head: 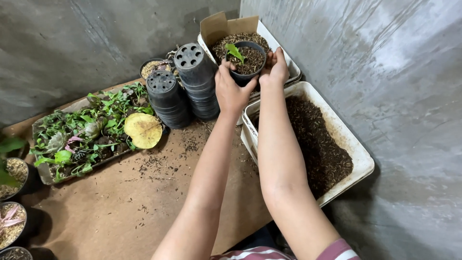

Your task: The person places a small green plant into a black pot filled with soil and presses the soil around the base to secure it. They then reach for a white container to add more soil to the pot and continue to firm the soil around the plant.

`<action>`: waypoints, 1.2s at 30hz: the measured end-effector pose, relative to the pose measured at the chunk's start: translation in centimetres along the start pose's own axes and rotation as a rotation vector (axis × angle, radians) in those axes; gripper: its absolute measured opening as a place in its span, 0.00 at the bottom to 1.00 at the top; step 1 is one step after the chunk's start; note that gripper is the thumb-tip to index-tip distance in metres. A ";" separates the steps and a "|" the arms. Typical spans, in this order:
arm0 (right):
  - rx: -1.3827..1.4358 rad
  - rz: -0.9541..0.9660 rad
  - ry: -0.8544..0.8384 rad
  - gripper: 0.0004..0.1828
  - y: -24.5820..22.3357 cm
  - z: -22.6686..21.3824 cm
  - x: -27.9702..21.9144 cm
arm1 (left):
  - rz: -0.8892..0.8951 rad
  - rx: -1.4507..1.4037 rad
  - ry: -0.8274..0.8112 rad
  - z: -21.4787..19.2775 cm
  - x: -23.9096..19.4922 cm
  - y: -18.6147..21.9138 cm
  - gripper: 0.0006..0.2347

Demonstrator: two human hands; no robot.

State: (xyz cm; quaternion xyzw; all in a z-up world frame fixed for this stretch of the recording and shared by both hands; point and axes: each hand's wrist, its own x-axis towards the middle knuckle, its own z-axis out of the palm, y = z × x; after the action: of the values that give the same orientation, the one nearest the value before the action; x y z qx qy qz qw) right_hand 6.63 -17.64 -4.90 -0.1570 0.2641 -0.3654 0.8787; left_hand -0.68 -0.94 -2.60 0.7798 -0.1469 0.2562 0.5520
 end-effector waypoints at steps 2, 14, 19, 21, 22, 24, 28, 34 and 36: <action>0.051 0.027 0.066 0.09 -0.8 0.9 -1.3 | 0.088 0.025 0.010 -0.5 -0.2 0.3 0.28; -0.884 0.110 -0.131 0.09 -3.6 3.1 -8.4 | 0.275 -0.066 0.094 -1.0 -0.8 0.4 0.25; -1.094 -0.043 -0.270 0.12 -2.8 3.0 -7.9 | 0.266 -0.123 0.115 -0.7 -0.8 0.3 0.24; -1.107 -0.007 0.116 0.48 -2.1 3.6 -7.8 | 0.221 -0.040 0.184 -0.2 -0.6 0.0 0.22; -1.099 -0.014 0.131 0.48 -2.3 3.9 -7.8 | 0.226 -0.052 0.171 -0.2 -0.5 0.1 0.22; -1.343 0.118 0.068 0.48 -2.4 4.4 -7.8 | 0.207 0.028 0.157 -0.2 -0.4 0.2 0.20; -1.624 0.120 -0.101 0.45 -2.4 4.7 -7.6 | 0.212 0.041 0.136 -0.3 -0.3 0.1 0.20; -1.773 0.030 -0.199 0.19 -2.5 4.6 -8.0 | 0.212 0.082 0.141 -0.1 -0.5 -0.1 0.24; -1.438 0.096 -0.095 0.22 -2.4 5.0 -8.5 | 0.197 0.061 0.133 -0.4 -0.4 0.4 0.20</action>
State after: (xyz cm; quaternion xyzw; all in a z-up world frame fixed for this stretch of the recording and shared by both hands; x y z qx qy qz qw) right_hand 3.11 -12.68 3.27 -0.7003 0.4071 -0.0551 0.5838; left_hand -1.26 -0.68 -2.40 0.7594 -0.1780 0.3645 0.5088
